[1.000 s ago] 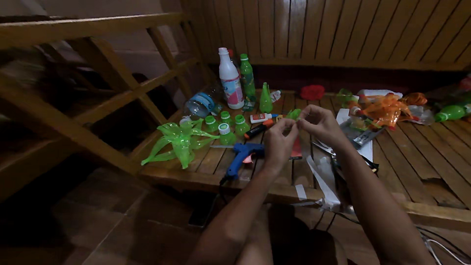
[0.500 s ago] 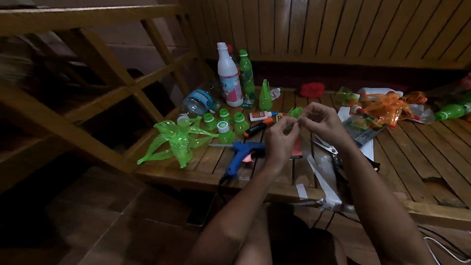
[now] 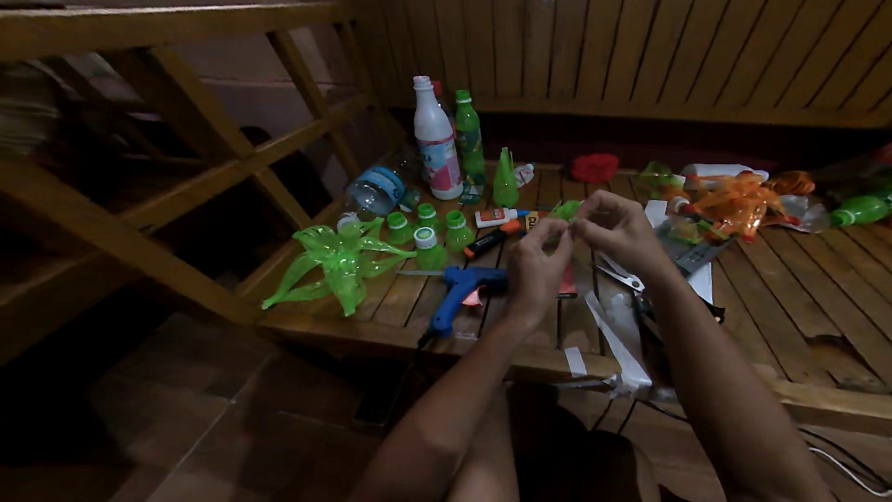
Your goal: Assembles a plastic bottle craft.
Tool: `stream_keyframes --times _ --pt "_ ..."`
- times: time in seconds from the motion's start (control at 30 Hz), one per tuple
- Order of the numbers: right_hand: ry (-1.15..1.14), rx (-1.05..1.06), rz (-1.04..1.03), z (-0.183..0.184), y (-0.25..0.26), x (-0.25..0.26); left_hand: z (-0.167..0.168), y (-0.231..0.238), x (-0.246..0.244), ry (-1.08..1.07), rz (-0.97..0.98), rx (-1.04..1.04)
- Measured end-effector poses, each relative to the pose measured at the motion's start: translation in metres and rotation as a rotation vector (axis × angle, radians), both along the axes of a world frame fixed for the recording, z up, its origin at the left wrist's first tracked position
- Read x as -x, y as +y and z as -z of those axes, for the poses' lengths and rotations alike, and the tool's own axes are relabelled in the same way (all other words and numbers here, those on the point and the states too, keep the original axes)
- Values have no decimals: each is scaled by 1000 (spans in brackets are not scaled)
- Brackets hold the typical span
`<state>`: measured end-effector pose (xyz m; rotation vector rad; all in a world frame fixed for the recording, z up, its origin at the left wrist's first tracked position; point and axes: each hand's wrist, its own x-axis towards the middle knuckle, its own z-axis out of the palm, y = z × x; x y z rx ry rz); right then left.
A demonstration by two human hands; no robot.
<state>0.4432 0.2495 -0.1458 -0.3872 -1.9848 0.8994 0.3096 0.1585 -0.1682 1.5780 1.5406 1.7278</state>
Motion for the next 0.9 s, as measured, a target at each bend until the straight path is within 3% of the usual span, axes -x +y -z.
stream_keyframes --times 0.6,0.9 --pt "-110 71 -11 -8 -1 -6 -6 -5 -2 -48 3 79" --pt "315 192 43 -13 4 -14 -5 -6 3 -75 31 99"
